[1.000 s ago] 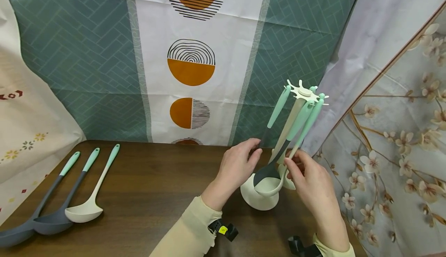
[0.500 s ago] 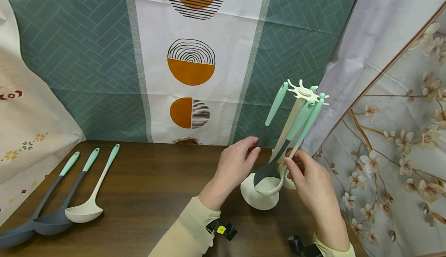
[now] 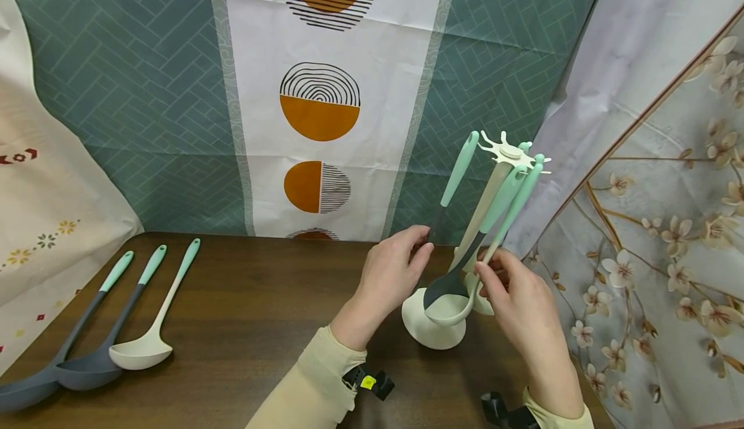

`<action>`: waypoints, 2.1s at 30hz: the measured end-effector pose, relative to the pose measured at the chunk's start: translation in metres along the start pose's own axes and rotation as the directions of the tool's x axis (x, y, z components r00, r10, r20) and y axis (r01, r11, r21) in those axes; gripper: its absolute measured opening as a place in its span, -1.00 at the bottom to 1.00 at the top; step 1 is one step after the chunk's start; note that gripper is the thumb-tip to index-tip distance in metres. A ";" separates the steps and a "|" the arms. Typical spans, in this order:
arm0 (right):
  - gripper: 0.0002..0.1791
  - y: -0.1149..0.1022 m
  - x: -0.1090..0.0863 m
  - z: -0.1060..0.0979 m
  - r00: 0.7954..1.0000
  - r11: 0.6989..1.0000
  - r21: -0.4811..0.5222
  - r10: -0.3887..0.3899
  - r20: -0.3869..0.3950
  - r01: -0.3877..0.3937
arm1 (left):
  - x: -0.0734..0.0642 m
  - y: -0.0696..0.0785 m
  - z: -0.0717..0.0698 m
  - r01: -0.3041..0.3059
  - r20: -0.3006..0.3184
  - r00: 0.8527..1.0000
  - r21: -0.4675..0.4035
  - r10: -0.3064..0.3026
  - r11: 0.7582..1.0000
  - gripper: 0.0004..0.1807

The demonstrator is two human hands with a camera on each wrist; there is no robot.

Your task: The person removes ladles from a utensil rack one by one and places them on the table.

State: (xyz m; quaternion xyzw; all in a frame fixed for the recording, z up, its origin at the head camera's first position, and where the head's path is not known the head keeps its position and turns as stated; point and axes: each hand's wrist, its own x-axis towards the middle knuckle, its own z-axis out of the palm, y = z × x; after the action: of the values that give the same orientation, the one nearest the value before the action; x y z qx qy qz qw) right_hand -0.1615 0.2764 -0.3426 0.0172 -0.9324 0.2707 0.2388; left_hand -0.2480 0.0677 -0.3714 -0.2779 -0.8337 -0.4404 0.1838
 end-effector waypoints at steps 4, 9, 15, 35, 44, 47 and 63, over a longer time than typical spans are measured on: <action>-0.78 -0.001 0.000 0.000 1.000 1.000 0.005 0.006 0.006 -0.006 | -0.001 0.000 -0.003 0.008 0.002 1.000 0.004 -0.008 1.000 -0.66; -0.77 -0.001 0.000 0.000 1.000 1.000 0.009 -0.002 0.008 0.002 | -0.002 -0.001 -0.008 -0.014 -0.024 1.000 0.025 0.015 1.000 -0.69; -0.77 -0.002 0.001 0.000 1.000 1.000 0.015 -0.009 0.013 0.009 | -0.004 -0.003 -0.013 -0.016 -0.045 0.999 0.044 0.018 0.999 -0.72; -0.74 0.000 -0.001 0.001 1.000 1.000 0.021 -0.008 0.029 0.007 | -0.015 -0.009 -0.036 -0.006 -0.085 0.996 0.128 0.017 0.992 -0.71; -0.73 0.001 -0.001 -0.001 0.999 1.000 0.010 -0.004 0.032 0.003 | -0.025 -0.022 -0.053 0.019 -0.138 0.990 0.185 0.007 0.983 -0.79; -0.73 0.001 -0.001 -0.001 1.000 1.000 0.004 -0.010 0.026 0.010 | -0.028 -0.027 -0.060 0.017 -0.152 0.988 0.221 0.017 0.975 -0.81; -0.73 0.003 -0.001 -0.001 0.999 1.000 0.000 -0.011 0.045 0.011 | -0.042 -0.039 -0.099 0.038 -0.207 0.978 0.341 0.036 0.939 -0.93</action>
State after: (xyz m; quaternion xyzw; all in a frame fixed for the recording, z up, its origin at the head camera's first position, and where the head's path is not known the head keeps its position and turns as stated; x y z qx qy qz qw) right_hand -0.1609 0.2798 -0.3438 0.0282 -0.9376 0.2687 0.2191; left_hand -0.2340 -0.0456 -0.3653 -0.1930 -0.8737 -0.3154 0.3163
